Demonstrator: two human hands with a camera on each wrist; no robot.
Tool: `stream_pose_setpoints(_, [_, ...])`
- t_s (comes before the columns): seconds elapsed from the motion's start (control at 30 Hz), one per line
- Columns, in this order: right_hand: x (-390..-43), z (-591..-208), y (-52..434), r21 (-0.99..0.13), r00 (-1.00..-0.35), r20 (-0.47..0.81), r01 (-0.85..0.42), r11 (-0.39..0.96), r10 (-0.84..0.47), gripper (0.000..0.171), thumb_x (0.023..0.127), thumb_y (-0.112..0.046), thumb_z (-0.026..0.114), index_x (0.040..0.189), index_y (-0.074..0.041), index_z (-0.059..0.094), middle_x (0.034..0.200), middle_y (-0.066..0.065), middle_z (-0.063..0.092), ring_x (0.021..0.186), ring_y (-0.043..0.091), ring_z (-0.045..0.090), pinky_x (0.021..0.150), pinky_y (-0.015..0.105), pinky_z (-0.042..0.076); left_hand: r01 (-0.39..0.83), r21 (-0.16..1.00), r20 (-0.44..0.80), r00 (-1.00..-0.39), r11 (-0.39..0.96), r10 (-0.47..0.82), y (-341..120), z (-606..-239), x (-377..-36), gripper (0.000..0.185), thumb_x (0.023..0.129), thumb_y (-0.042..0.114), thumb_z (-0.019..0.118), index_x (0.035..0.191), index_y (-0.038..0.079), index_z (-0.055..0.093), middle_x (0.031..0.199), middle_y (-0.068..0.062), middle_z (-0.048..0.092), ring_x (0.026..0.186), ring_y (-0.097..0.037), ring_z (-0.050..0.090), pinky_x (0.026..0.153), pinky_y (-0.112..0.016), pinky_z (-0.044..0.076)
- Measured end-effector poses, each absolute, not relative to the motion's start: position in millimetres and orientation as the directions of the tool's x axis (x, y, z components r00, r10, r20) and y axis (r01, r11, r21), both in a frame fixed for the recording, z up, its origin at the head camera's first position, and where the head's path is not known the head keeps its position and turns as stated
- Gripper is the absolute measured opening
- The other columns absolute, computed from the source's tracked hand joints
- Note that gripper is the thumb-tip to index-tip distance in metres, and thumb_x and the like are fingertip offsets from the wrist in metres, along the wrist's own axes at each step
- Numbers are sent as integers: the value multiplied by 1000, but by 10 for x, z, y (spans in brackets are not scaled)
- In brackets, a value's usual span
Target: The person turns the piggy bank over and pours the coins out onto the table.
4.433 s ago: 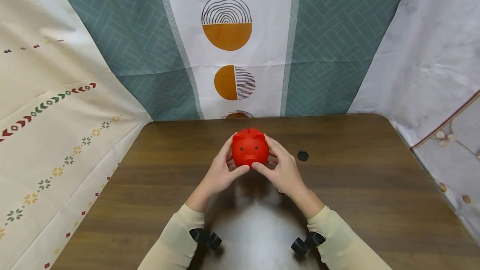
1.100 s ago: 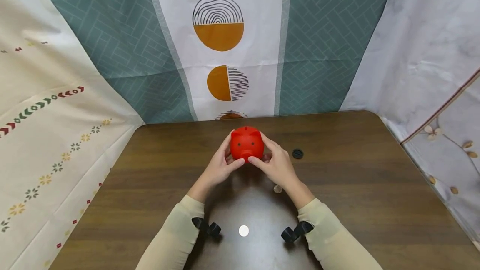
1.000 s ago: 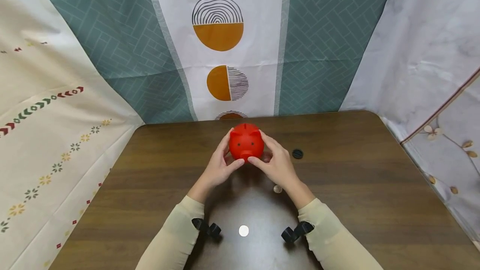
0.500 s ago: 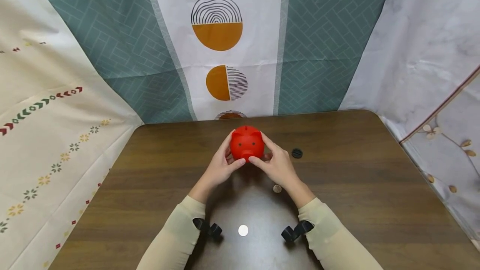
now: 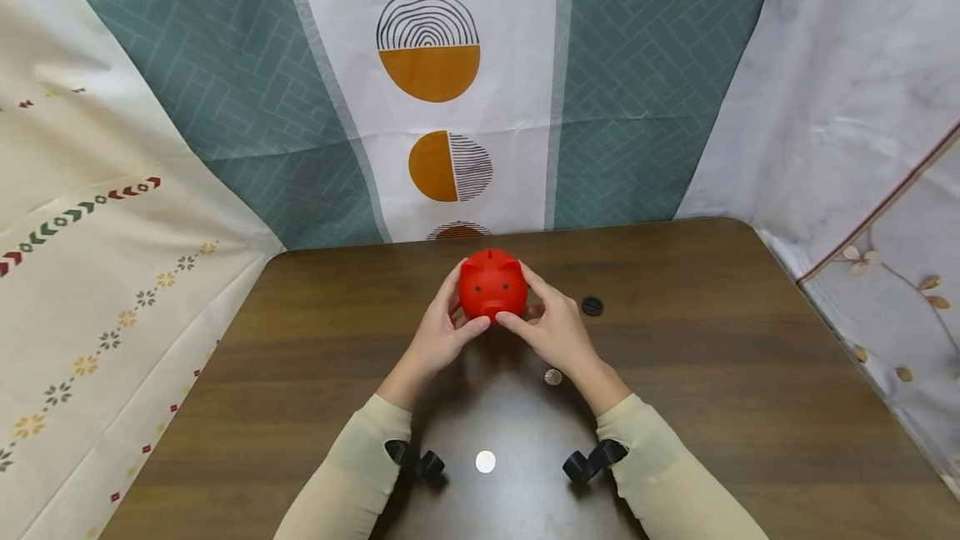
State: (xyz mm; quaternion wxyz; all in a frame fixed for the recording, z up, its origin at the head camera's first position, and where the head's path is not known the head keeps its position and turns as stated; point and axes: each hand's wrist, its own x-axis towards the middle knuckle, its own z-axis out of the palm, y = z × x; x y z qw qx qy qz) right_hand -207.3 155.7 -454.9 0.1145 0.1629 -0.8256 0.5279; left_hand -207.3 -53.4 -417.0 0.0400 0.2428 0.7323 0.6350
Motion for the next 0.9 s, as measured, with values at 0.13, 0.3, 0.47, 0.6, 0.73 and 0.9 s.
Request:
stream_pose_setpoints(0.13, [-2062, -4538, 1542, -841, -927, 350, -376, 389, -137, 80, 80, -41, 77, 149, -28, 37, 137, 3, 54, 81, 18, 69, 69, 28, 57, 297, 953, 249, -882, 61, 400, -541, -4198, -2080, 84, 87, 4, 69, 154, 10, 17, 151, -12, 28, 129, -32, 43, 98, -48, 45])
stream_pose_setpoints(0.3, [-2038, -4498, 1536, -810, -905, 402, -421, 409, -135, 80, 80, -38, 77, 149, -30, 36, 138, 4, 53, 87, 20, 70, 71, 29, 57, 361, 931, 314, -863, 49, 395, -541, -4233, -2109, 84, 86, 4, 69, 154, 11, 19, 155, -12, 22, 133, -31, 40, 100, -50, 43])
stream_pose_setpoints(0.47, [-2024, -4438, 1534, -773, -859, 498, -501, 389, -115, 82, 79, -28, 80, 149, -28, 37, 137, 6, 54, 91, 24, 69, 73, 34, 57, 478, 874, 413, -827, 90, 382, -549, -4302, -2210, 86, 84, 9, 73, 153, 22, 23, 158, -4, 16, 137, -25, 35, 98, -45, 45])
stream_pose_setpoints(0.6, [-2052, -4488, 1532, -816, -906, 401, -421, 396, -137, 79, 81, -35, 77, 149, -28, 37, 132, 7, 57, 81, 17, 70, 70, 28, 57, 396, 911, 320, -857, 118, 403, -582, -4378, -2263, 85, 85, 12, 73, 152, 28, 24, 151, 2, 29, 129, -26, 44, 93, -46, 49])
stream_pose_setpoints(0.73, [-2063, -4524, 1523, -830, -923, 360, -383, 405, -134, 80, 80, -39, 77, 149, -27, 36, 134, 7, 56, 78, 16, 69, 68, 28, 57, 342, 933, 266, -868, 117, 418, -600, -4392, -2274, 85, 85, 12, 72, 153, 28, 22, 150, 4, 31, 127, -26, 45, 91, -46, 50])
stream_pose_setpoints(0.9, [-2045, -4512, 1509, -817, -916, 380, -398, 418, -129, 80, 80, -41, 76, 148, -31, 36, 134, 3, 56, 79, 15, 69, 69, 27, 57, 363, 927, 289, -854, 97, 433, -610, -4250, -2180, 85, 85, 8, 71, 154, 16, 21, 151, -5, 29, 127, -31, 45, 91, -49, 50])
